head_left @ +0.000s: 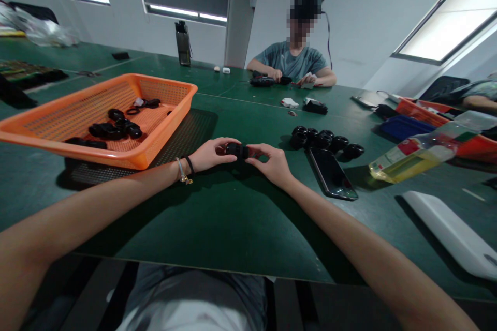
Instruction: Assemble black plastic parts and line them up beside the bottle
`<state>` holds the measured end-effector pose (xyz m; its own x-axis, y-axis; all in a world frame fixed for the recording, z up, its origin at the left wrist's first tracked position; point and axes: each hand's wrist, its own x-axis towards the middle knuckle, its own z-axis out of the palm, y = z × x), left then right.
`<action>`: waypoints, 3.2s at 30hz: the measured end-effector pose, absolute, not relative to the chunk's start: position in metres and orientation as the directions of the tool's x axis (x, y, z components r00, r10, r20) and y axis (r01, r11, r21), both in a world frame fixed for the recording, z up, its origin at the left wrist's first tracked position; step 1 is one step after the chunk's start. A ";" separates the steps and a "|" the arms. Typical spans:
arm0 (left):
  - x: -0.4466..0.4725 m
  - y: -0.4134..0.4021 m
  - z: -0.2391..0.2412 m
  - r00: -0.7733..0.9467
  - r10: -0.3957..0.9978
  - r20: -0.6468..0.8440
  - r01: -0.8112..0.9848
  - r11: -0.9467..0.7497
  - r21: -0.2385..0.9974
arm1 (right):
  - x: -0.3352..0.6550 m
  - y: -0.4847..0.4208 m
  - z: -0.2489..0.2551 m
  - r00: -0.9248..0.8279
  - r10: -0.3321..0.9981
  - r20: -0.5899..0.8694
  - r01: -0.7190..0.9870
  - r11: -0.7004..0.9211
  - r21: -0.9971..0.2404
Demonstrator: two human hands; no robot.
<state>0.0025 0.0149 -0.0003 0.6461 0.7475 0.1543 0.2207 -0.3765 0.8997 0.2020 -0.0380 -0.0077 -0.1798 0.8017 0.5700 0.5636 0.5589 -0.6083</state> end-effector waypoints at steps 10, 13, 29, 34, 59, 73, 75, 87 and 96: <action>0.004 0.015 0.000 0.640 0.757 0.137 0.230 -0.358 0.905 | 0.204 -0.037 -0.009 -0.205 0.791 0.576 0.547 0.581 -0.602; 0.004 0.015 0.000 0.639 0.758 0.132 0.221 -0.346 0.912 | 0.204 -0.036 -0.009 -0.202 0.786 0.584 0.548 0.585 -0.598; 0.003 0.014 0.001 0.644 0.751 0.144 0.219 -0.362 0.906 | 0.202 -0.038 -0.008 -0.163 0.814 0.557 0.574 0.538 -0.617; 0.003 0.015 0.001 0.644 0.750 0.151 0.228 -0.376 0.898 | 0.203 -0.038 -0.008 -0.169 0.817 0.551 0.574 0.536 -0.619; 0.003 0.014 0.002 0.642 0.754 0.139 0.231 -0.363 0.903 | 0.203 -0.038 -0.008 -0.179 0.800 0.573 0.570 0.559 -0.602; 0.003 0.015 0.000 0.645 0.749 0.155 0.232 -0.384 0.894 | 0.203 -0.038 -0.009 -0.167 0.813 0.557 0.573 0.540 -0.617; 0.003 0.015 0.000 0.644 0.749 0.156 0.229 -0.383 0.895 | 0.203 -0.038 -0.009 -0.165 0.814 0.557 0.571 0.539 -0.619; 0.003 0.014 0.001 0.649 0.746 0.151 0.230 -0.381 0.896 | 0.203 -0.039 -0.008 -0.186 0.796 0.575 0.560 0.567 -0.604; 0.002 0.015 0.000 0.656 0.739 0.156 0.226 -0.389 0.893 | 0.203 -0.038 -0.009 -0.186 0.780 0.597 0.569 0.581 -0.582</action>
